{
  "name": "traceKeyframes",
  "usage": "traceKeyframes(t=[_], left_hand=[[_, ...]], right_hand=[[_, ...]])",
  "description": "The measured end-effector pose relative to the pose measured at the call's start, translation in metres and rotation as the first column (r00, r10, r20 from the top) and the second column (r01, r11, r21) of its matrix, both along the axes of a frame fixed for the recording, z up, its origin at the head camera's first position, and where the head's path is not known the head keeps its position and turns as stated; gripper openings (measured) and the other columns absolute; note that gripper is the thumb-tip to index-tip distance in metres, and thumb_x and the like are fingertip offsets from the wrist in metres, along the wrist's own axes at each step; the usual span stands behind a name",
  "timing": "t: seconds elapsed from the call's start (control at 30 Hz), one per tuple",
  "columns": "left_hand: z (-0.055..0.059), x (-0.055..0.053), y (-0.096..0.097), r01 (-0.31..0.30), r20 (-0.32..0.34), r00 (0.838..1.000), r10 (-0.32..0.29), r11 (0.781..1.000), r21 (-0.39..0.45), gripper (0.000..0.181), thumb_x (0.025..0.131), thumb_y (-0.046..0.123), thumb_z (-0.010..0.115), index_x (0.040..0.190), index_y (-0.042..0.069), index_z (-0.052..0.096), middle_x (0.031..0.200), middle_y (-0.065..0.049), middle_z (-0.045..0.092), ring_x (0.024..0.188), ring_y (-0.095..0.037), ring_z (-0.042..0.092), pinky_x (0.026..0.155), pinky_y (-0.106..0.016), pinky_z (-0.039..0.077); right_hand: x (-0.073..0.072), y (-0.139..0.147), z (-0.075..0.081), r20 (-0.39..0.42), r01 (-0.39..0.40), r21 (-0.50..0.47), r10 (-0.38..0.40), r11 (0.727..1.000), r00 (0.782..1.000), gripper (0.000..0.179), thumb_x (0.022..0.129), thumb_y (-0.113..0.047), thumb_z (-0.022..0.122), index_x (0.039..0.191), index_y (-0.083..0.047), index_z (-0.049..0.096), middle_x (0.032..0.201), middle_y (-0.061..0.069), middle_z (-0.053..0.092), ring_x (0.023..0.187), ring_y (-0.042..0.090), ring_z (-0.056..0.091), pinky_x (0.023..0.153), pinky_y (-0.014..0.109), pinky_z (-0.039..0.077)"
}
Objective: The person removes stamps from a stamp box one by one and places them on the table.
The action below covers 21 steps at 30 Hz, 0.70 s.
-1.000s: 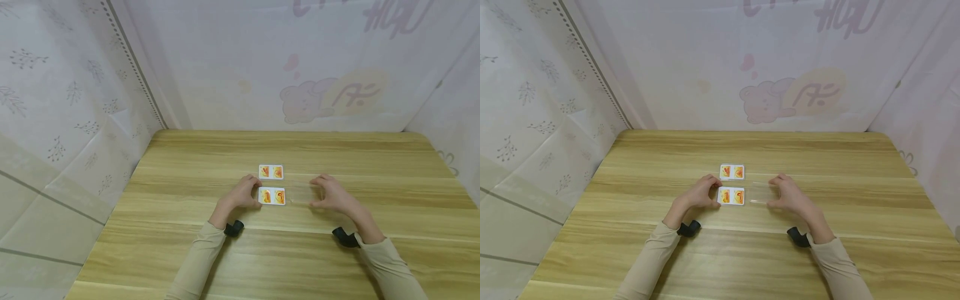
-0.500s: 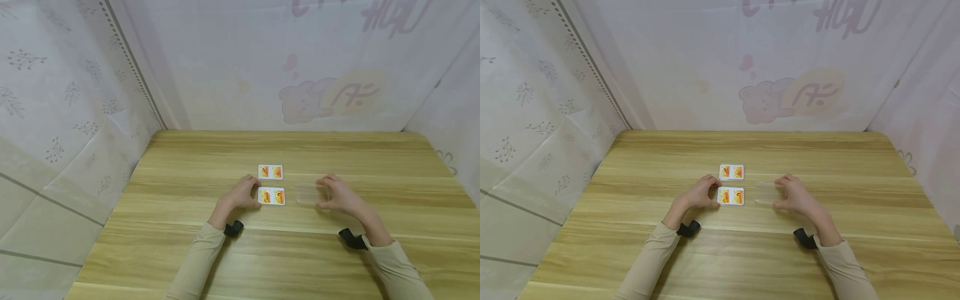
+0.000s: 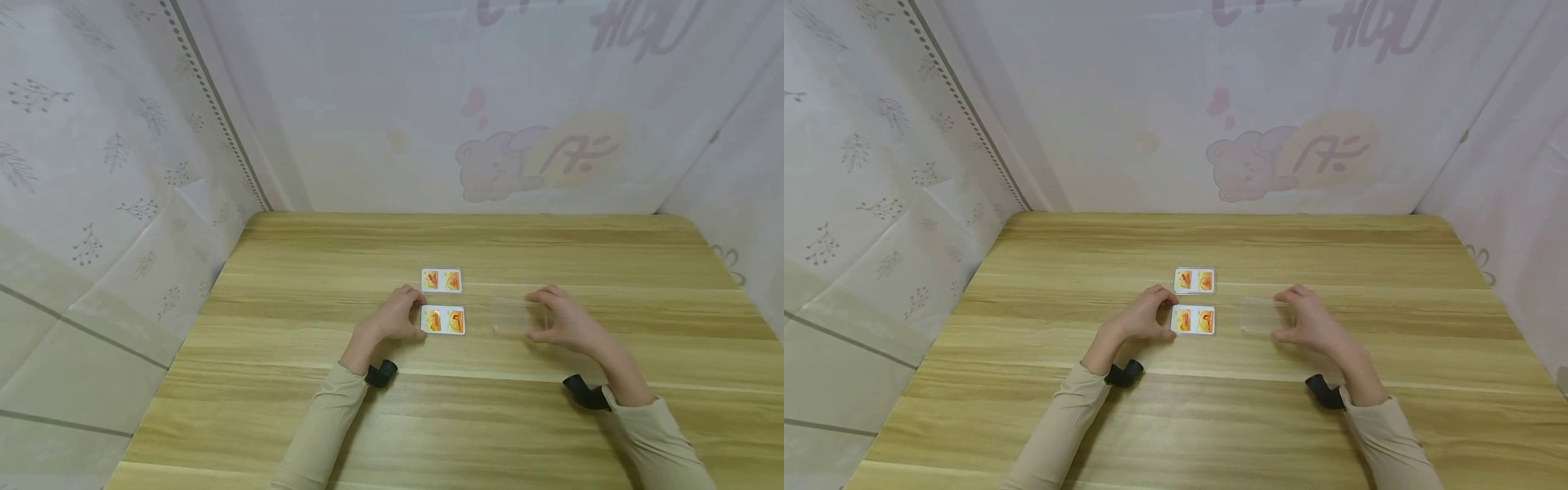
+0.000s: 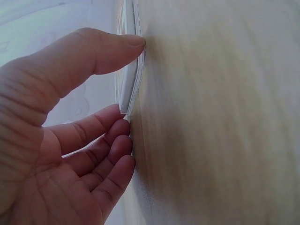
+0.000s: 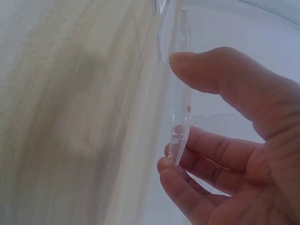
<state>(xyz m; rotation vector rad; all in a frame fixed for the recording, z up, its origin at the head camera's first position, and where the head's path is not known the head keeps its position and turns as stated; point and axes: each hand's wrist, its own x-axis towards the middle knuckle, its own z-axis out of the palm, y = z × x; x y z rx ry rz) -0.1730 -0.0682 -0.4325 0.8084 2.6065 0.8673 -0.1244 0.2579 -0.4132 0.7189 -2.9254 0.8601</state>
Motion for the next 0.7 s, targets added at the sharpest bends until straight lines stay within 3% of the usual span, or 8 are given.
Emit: traceKeyframes(t=[0.33,0.7], left_hand=[[0.001,0.000,0.000,-0.001,0.011,1.000,0.001,1.000,0.002,0.052,0.068,0.010,0.082,0.111,-0.003,0.055,0.110,-0.012,0.050,0.105,-0.024,0.044,0.097,-0.035,0.038],[0.001,-0.001,0.001,-0.006,0.008,1.000,0.006,1.000,-0.004,0.052,0.068,0.010,0.082,0.110,-0.002,0.056,0.108,-0.010,0.049,0.104,-0.024,0.044,0.096,-0.035,0.039]], right_hand=[[0.003,0.011,-0.005,-0.113,-0.017,-0.009,0.016,1.000,0.993,0.056,0.062,-0.008,0.085,0.109,0.010,0.059,0.101,0.018,0.058,0.080,0.026,0.053,0.064,0.039,0.047],[0.007,0.027,-0.009,-0.122,0.001,-0.008,-0.002,1.000,0.993,0.057,0.062,-0.009,0.085,0.109,0.010,0.059,0.101,0.019,0.058,0.084,0.030,0.056,0.066,0.044,0.048]])
